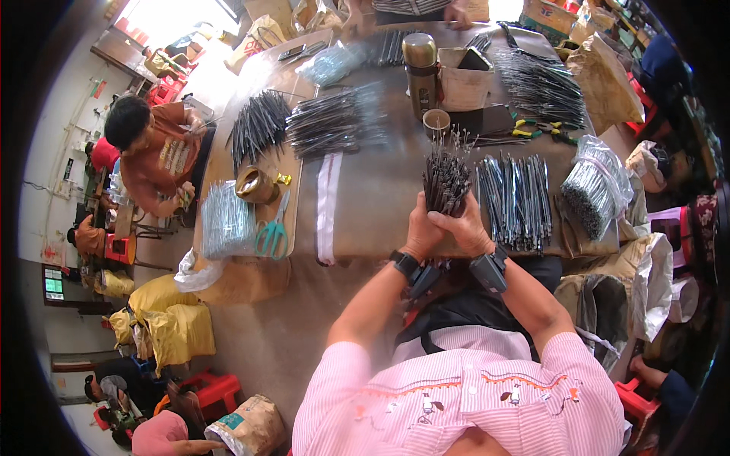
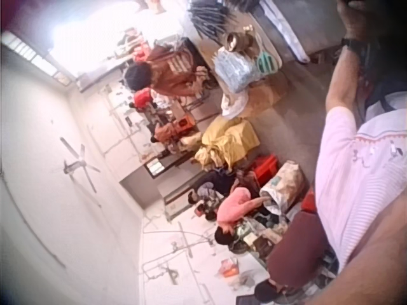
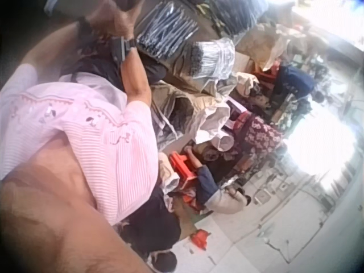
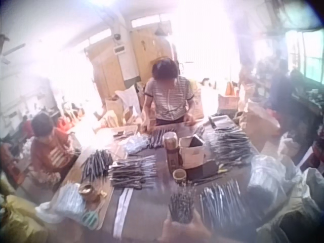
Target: The person uses pliers to trim the ends of metal rods one by one, then gathers the trimmed rods into a bundle and places them on the table. The person repeats this process throughout the clip.
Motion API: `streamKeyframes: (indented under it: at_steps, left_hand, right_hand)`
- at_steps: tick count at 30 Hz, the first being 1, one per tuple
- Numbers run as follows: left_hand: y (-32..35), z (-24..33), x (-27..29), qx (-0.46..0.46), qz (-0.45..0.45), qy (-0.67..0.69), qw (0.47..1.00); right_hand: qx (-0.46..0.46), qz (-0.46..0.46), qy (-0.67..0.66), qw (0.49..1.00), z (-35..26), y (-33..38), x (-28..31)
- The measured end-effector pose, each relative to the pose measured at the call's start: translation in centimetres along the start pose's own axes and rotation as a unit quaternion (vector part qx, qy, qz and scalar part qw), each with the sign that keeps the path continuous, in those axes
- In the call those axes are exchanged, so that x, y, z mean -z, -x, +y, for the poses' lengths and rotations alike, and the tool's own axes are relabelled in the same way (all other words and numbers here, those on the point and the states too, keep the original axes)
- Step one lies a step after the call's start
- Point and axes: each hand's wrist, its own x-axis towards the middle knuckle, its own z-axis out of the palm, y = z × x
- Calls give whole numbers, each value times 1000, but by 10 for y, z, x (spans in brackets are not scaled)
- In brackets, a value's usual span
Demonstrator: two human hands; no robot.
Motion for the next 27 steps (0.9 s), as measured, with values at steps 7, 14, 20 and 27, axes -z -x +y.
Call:
streamKeyframes:
  at_steps: [7, 14, 20, 27]
  left_hand:
    - [14, 38, 13, 42, -72, 15, 996]
    - [26, 61, 24, 111, -148, 122, 975]
    - [44, 85, 24, 159, -151, 191, 957]
    - [54, 99, 26, 250, -144, 280, 916]
  right_hand:
    - [-67, 71, -77, 992, -22, 16, -15]
    - [-76, 69, -162, 981, -47, 35, -31]
    - [-110, 65, -161, 979, -60, 48, -34]
    - [-91, 79, -141, 983, -66, 63, -41]
